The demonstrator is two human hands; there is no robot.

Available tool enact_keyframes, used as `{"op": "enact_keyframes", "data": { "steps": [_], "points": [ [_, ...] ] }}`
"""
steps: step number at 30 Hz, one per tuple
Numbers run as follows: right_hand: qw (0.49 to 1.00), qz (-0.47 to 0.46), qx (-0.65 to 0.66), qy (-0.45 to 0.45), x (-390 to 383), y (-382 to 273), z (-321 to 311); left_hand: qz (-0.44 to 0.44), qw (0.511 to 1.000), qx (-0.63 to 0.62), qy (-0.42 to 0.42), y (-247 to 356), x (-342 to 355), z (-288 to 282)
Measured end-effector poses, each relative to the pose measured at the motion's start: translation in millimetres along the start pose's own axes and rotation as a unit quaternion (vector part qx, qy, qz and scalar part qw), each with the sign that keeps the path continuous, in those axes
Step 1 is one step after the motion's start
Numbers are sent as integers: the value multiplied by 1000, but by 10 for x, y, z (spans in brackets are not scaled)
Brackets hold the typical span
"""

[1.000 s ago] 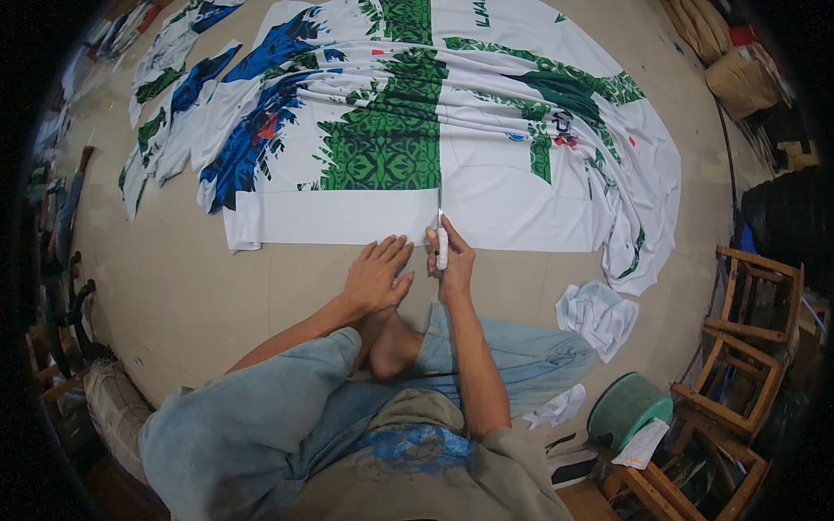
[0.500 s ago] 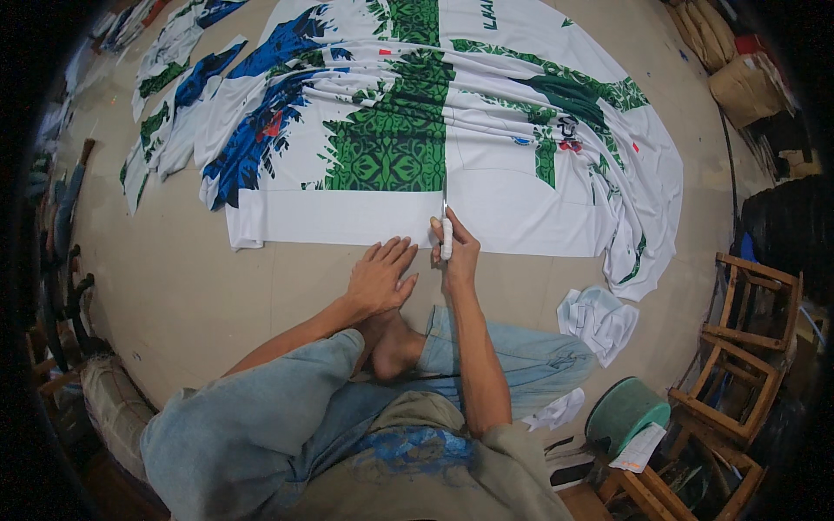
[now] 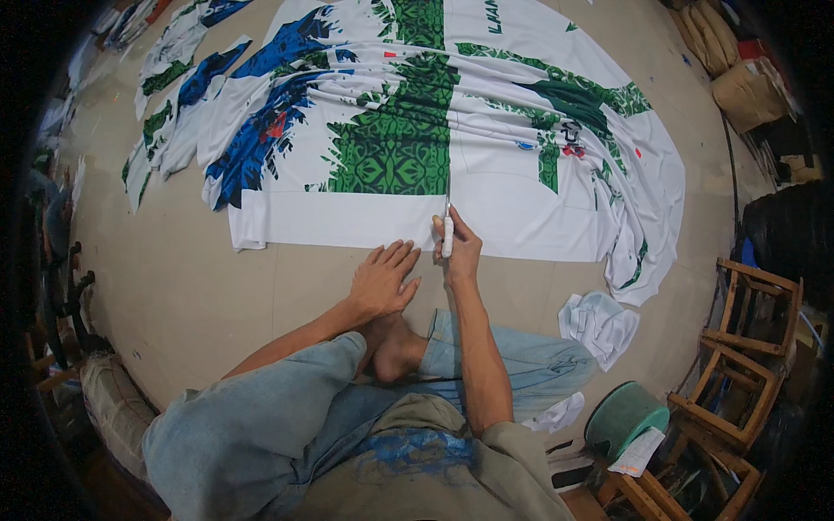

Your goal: The person sits on the floor and cuts a large piece of white fabric with green and blue patterns using scissors. They periodically pause to unfold and examine a paper document, likely a pattern or instruction sheet, before resuming the cutting process.

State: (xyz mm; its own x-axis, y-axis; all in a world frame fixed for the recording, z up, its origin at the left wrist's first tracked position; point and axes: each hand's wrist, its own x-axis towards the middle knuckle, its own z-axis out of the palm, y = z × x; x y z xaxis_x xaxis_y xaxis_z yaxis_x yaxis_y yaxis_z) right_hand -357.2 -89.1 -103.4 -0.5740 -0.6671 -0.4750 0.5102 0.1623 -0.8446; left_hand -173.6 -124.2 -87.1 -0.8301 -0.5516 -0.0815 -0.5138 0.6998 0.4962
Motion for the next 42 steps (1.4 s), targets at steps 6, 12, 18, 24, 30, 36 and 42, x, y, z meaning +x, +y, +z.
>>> {"op": "enact_keyframes", "data": {
  "steps": [6, 12, 18, 24, 30, 36, 42],
  "points": [
    [1000, 12, 7, 10, -20, -118, 45, 0, 1000, 4, -3, 15, 3, -33],
    [1000, 3, 2, 18, 108, -156, 79, 6, 1000, 8, -2, 16, 11, -50],
    [1000, -3, -20, 5, 162, -158, 93, 9, 1000, 10, 10, 7, -4, -4],
    [999, -1, -34, 1, 163, -146, 100, 9, 1000, 11, 10, 8, -3, -3],
    [1000, 10, -12, 5, 202, -194, 54, 6, 1000, -9, 3, 3, -4, -12],
    [1000, 15, -20, 7, 201, -281, 111, 6, 1000, -10, 4, -8, -16, -7],
    [999, 8, -34, -2, 258, -184, 85, 12, 1000, -13, 12, -10, -17, -1]
  ]
}}
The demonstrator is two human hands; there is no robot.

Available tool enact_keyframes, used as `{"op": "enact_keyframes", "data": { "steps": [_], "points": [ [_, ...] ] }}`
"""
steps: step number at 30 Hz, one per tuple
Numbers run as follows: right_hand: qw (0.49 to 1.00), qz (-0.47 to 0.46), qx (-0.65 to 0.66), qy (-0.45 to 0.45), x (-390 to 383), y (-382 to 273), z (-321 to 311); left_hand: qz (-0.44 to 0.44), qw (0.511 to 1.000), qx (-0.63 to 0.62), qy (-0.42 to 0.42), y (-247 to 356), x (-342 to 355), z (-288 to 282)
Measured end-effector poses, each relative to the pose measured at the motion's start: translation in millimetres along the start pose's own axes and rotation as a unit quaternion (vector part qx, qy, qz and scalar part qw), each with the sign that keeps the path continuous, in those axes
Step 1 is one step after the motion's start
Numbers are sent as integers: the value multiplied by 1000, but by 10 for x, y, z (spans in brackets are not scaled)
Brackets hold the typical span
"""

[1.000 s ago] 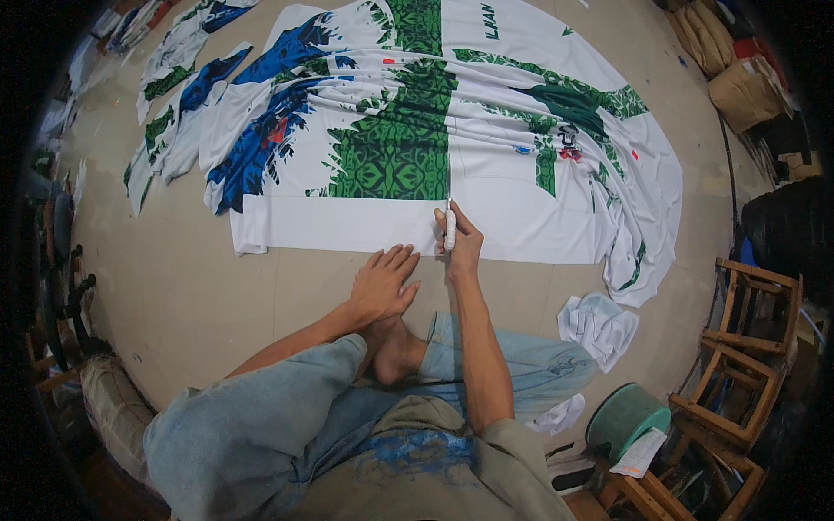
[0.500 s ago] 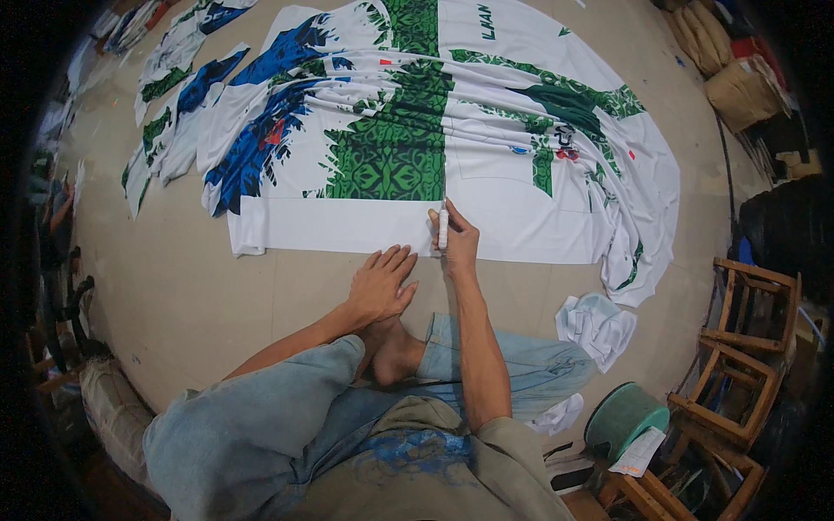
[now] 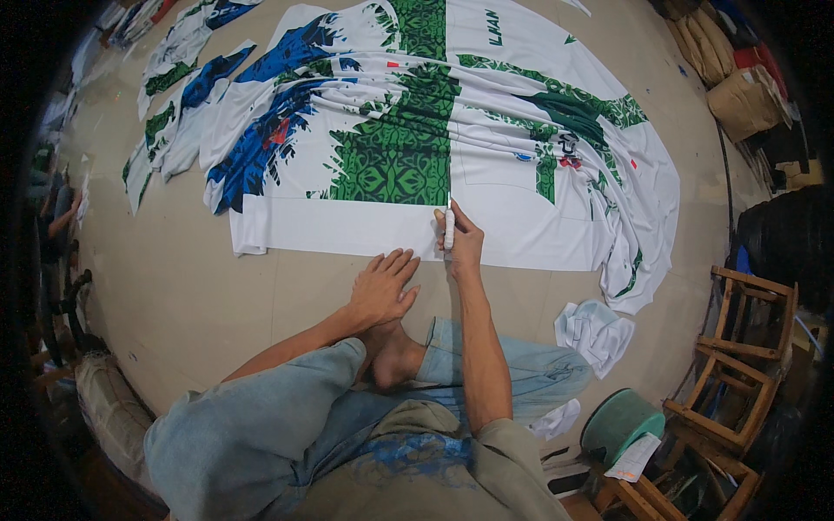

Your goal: The person sits on the floor and cuts a large piece of white fabric with green and blue patterns using scissors. They periodically pause to unfold and examine a paper document, likely a pattern or instruction sheet, before resuming the cutting process.

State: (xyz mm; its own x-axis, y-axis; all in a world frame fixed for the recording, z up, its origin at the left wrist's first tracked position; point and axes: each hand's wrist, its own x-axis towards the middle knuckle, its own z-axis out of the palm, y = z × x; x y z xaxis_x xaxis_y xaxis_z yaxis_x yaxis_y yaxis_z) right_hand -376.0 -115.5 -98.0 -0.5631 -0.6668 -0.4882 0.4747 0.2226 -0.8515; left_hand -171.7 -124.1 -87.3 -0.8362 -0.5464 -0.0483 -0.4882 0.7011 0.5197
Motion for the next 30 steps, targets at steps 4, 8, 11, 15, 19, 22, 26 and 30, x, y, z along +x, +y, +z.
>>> {"op": "enact_keyframes", "data": {
  "steps": [4, 8, 11, 15, 19, 22, 26, 30],
  "points": [
    [1000, -1, -9, -1, 7, -7, -12, 2, 1000, -8, 8, 15, 6, -27],
    [999, 2, 27, -22, -110, -12, -154, 2, 1000, -11, 16, 23, 1, -47],
    [996, 21, 79, -21, -537, 48, -383, 2, 1000, -14, 25, 43, 2, -72],
    [995, 25, 94, -35, -1135, 4, -1130, 11, 999, -27, 39, 67, -4, -79],
    [988, -58, -96, 102, -1270, -211, -1943, 98, 993, -48, 38, 123, -80, -117],
    [972, -113, -40, 200, -1122, -116, -2399, 229, 973, -40, -15, 161, -352, -95],
    [959, -123, 66, 245, -990, -98, -2328, 254, 964, -9, -77, 78, -439, -68],
    [954, -138, -55, 260, -973, -63, -2256, 246, 965, 12, -88, 73, -384, -38]
  ]
}}
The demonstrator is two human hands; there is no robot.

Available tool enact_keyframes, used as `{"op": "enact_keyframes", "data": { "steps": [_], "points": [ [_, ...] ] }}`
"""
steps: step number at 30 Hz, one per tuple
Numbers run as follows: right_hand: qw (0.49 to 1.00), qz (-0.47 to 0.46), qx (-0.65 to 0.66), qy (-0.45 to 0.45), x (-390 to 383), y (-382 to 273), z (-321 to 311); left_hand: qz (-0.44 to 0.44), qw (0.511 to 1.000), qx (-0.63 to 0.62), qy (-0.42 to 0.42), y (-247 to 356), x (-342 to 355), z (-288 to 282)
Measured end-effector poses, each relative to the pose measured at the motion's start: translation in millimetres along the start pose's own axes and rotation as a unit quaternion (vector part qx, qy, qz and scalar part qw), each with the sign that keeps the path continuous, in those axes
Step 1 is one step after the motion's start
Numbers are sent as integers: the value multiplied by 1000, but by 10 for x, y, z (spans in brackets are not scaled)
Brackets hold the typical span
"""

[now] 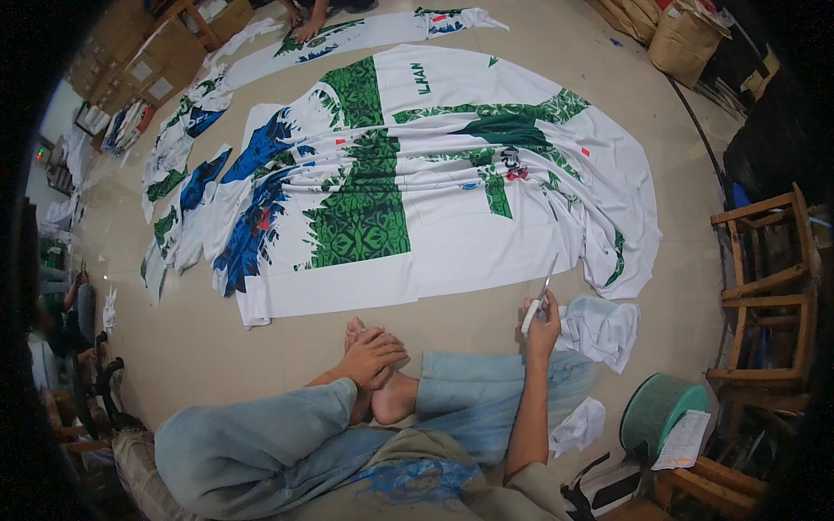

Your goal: The person sits on the floor and cuts a large piece of white fabric with green and blue patterns using scissors. They periodically pause to unfold and examine a paper document, likely a pattern or instruction sheet, before resuming the cutting process.

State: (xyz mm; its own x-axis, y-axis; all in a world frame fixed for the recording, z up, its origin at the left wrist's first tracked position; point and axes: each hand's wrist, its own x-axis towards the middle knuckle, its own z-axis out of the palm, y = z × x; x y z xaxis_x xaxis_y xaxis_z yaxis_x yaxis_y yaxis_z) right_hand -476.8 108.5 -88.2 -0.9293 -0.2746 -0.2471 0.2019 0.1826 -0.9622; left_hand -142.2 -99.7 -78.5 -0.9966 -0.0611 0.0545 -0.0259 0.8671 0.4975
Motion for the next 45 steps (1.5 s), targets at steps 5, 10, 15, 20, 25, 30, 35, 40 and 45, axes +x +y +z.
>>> {"op": "enact_keyframes", "data": {
  "steps": [5, 10, 15, 20, 25, 30, 35, 40, 45],
  "points": [
    [998, -42, -50, -23, 35, 142, -19, 2, 1000, -4, -2, 14, 82, -26],
    [997, -38, -59, -21, 21, 91, 6, 8, 999, -9, 30, 19, 71, -28],
    [995, -33, -85, -26, 24, 58, 9, 9, 999, -5, 32, 2, 77, -18],
    [996, -21, -83, -16, 33, 81, 25, 4, 1000, -16, 20, -6, 69, -15],
    [995, -29, -89, -21, 42, 103, 23, -8, 1000, -17, -8, -16, 49, -19],
    [988, -62, -127, -56, 32, 139, 20, -10, 1000, -19, -20, -27, 52, -8],
    [905, -255, -339, -4, -40, 97, 53, -6, 999, -31, 11, -15, 67, -15],
    [898, -160, -410, -12, -229, -133, 190, -43, 996, -74, 30, -24, 114, -148],
    [814, -314, -487, 38, -182, 69, 94, -49, 945, -42, 320, 208, 632, -1711]
  ]
}}
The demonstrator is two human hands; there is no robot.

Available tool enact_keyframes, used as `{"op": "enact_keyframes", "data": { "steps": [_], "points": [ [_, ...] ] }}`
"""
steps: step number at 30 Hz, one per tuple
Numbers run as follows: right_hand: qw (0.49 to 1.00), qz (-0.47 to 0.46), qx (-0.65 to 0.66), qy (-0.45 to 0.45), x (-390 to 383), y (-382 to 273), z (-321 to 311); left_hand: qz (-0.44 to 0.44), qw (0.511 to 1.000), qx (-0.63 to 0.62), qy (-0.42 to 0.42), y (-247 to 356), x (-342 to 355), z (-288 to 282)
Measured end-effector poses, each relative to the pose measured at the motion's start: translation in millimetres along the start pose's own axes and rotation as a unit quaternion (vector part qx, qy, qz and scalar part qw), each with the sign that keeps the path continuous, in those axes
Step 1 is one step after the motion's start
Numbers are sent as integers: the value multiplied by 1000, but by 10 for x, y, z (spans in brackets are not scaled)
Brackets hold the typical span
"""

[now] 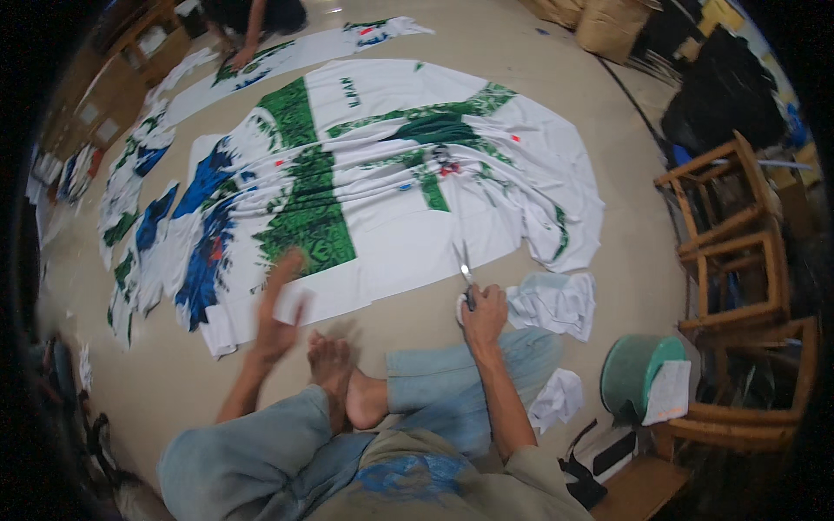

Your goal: The person sits on the floor and cuts a large piece of white fabric with green and blue patterns using scissors. They periodically pause to unfold and examine a paper document, likely a pattern or instruction sheet, before resuming the cutting process.

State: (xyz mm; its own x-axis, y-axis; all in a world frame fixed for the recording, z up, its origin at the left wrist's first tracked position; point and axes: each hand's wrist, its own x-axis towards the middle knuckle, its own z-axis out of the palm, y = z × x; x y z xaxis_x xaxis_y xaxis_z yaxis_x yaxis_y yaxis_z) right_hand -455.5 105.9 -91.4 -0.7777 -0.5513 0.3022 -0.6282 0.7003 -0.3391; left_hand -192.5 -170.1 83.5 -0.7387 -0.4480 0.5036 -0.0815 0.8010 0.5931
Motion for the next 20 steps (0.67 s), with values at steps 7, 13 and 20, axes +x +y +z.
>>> {"op": "enact_keyframes", "data": {
  "steps": [7, 13, 20],
  "points": [
    [989, 66, 95, -96, -34, 63, 4, 0, 988, 20, 152, 152, 31, -186],
    [973, 54, 199, -107, -5, 2, -92, -146, 899, 411, -29, -1025, -2462, 1744],
    [964, 107, 224, -98, 88, 147, 101, -188, 905, 352, -147, -880, -2099, 1606]
  ]
}}
